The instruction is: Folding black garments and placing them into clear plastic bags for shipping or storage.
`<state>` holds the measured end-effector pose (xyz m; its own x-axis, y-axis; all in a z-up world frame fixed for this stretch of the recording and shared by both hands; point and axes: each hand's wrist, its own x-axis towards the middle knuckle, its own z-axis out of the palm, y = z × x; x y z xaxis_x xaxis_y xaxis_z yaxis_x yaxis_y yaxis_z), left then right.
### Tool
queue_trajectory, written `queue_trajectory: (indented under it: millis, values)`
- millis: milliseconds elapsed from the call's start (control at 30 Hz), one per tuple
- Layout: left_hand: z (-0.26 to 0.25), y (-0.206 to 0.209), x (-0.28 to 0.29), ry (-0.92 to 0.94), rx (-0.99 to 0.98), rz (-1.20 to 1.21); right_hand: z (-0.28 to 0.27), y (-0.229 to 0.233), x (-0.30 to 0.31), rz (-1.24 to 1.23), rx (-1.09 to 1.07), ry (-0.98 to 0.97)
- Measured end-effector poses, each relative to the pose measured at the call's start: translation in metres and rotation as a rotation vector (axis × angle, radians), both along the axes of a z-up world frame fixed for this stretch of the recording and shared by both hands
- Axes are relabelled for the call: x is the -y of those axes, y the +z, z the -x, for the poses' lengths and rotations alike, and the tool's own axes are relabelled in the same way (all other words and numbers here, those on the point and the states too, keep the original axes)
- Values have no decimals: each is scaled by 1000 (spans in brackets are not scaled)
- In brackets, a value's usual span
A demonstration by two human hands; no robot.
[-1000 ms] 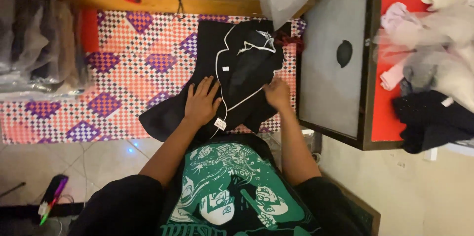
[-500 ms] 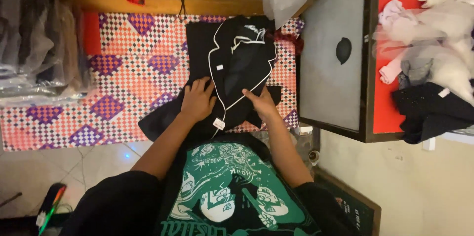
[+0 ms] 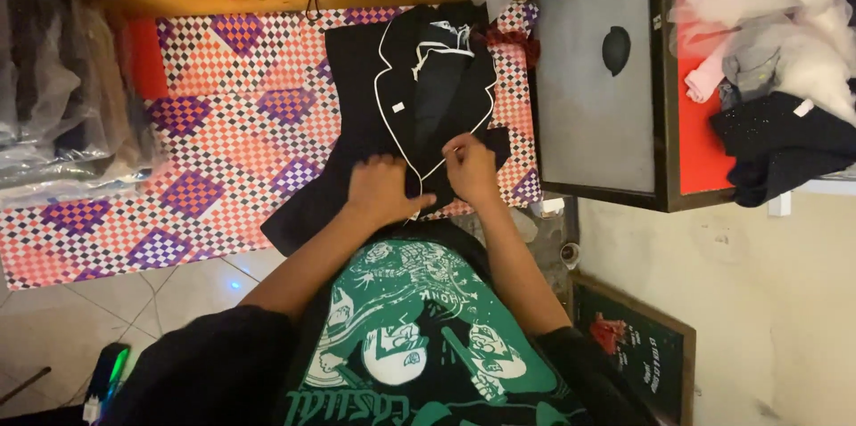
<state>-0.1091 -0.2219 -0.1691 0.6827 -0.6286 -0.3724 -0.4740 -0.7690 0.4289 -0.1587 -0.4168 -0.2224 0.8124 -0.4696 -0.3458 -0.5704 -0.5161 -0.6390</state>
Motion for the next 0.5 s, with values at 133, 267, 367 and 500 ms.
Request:
queue_trajectory:
  millis: [133, 267, 367, 500]
  values:
    - [1, -50, 1, -6, -88, -38, 2, 16, -18, -257, -72, 24]
    - [-15, -55, -11, 201, -152, 275, 7, 35, -25, -332, 108, 156]
    - [-26, -40, -18, 393, -316, 592, 6, 62, -38, -201, 386, 332]
    - [-33, -15, -22, 498, -425, 839, -4, 93, -54, 137, 384, 419]
